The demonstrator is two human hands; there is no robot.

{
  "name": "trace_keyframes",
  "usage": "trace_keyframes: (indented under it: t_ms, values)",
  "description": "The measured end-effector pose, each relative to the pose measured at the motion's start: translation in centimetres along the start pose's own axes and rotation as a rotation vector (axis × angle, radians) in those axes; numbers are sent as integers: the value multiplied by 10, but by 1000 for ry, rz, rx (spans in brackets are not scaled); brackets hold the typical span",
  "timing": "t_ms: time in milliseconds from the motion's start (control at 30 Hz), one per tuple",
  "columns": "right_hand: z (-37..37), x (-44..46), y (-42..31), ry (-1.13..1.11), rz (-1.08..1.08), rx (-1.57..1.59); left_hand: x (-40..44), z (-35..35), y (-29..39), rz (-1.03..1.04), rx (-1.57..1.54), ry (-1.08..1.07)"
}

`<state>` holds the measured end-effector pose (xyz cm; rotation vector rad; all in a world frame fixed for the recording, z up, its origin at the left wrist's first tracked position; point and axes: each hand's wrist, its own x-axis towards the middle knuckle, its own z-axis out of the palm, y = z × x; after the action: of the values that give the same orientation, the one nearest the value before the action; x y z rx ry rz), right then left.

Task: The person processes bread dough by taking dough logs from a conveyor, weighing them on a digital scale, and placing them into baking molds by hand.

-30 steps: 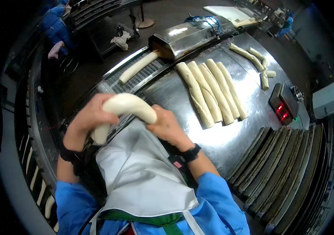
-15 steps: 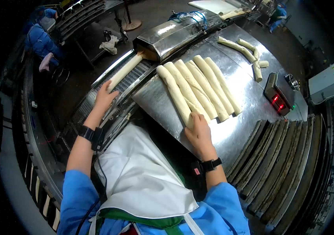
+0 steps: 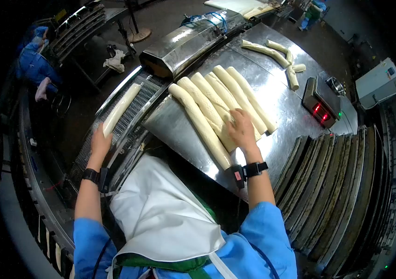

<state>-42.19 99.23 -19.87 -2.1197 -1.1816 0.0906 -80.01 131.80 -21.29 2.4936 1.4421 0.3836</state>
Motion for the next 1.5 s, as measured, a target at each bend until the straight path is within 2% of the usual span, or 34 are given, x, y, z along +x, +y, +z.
trace_keyframes:
  t_ms: [100,167,233,267,300,333,367,400,433,467,500,567,633,700,733,767,833,900,967,1033,1067,1100,1167,1200,1233,1267,1300,1367,1433,1467,1500]
  values:
    - [32,13,5,26,-106,-59,4,-10,15,-24,110,-29]
    - [34,23,8,57,-133,-76,3,-18,43,-396,-627,-399]
    - [26,34,3,17,33,-64,-12,-4,73,-439,-1100,-393]
    - [25,37,4,126,-58,-79,-19,-12,105,-424,-1038,-432]
    - [22,41,5,125,-55,-82,-29,-4,130,-364,-1082,-438]
    - [18,46,5,119,-38,-215,-32,24,139,-229,-1003,-461]
    - [15,50,5,114,-25,-346,-39,38,161,-162,-780,-486]
    - [13,51,9,110,-28,-347,-51,59,177,72,-607,-353]
    - [10,52,14,58,82,-273,-58,78,187,93,-674,-506]
    - [8,51,19,3,192,-197,-63,80,205,-73,-930,-819]
    - [5,51,20,-6,190,-192,-70,60,223,-202,-1087,-867]
    - [-1,45,19,-131,68,-75,-77,55,235,-356,-1247,-800]
    - [10,43,33,-93,25,-106,-79,53,230,-385,-1312,-837]
    - [13,48,33,-146,194,133,-86,50,228,-389,-1526,-912]
    - [5,52,26,-245,380,210,-89,45,223,-377,-1622,-956]
    - [-21,61,-6,-481,566,458,-93,40,223,-383,-1697,-949]
    - [-5,65,45,-457,561,716,-100,46,214,-392,-1810,-908]
    - [-17,61,22,-449,634,783,-100,52,204,-408,-1899,-892]
    - [-11,55,6,-428,594,745,-99,51,198,-460,-1994,-862]
    - [-1,48,-11,-326,424,429,-101,43,199,-526,-2063,-783]
    - [7,48,-4,-314,570,598,-103,42,201,-523,-2072,-766]
    - [14,48,16,-324,555,594,-101,40,203,-476,-2047,-785]
    - [20,46,58,-321,596,970,-98,42,204,-405,-2024,-782]
    - [5,55,6,-362,788,729,-91,50,197,-460,-1999,-841]
    - [7,58,3,-477,896,726,-90,58,195,-504,-1971,-877]
    - [11,51,-24,-441,938,800,-89,49,199,-607,-1898,-842]
    - [15,40,-50,-410,980,872,-86,51,193,-556,-1939,-883]
    - [51,24,-16,-508,990,998,-81,43,174,-590,-1890,-960]
    - [62,3,-19,-501,814,1093,-88,74,143,-553,-1923,-934]
    - [73,1,-22,-562,852,1107,-93,45,139,-587,-1912,-877]
    - [67,5,-50,-714,923,1125,-98,28,129,-547,-1901,-847]
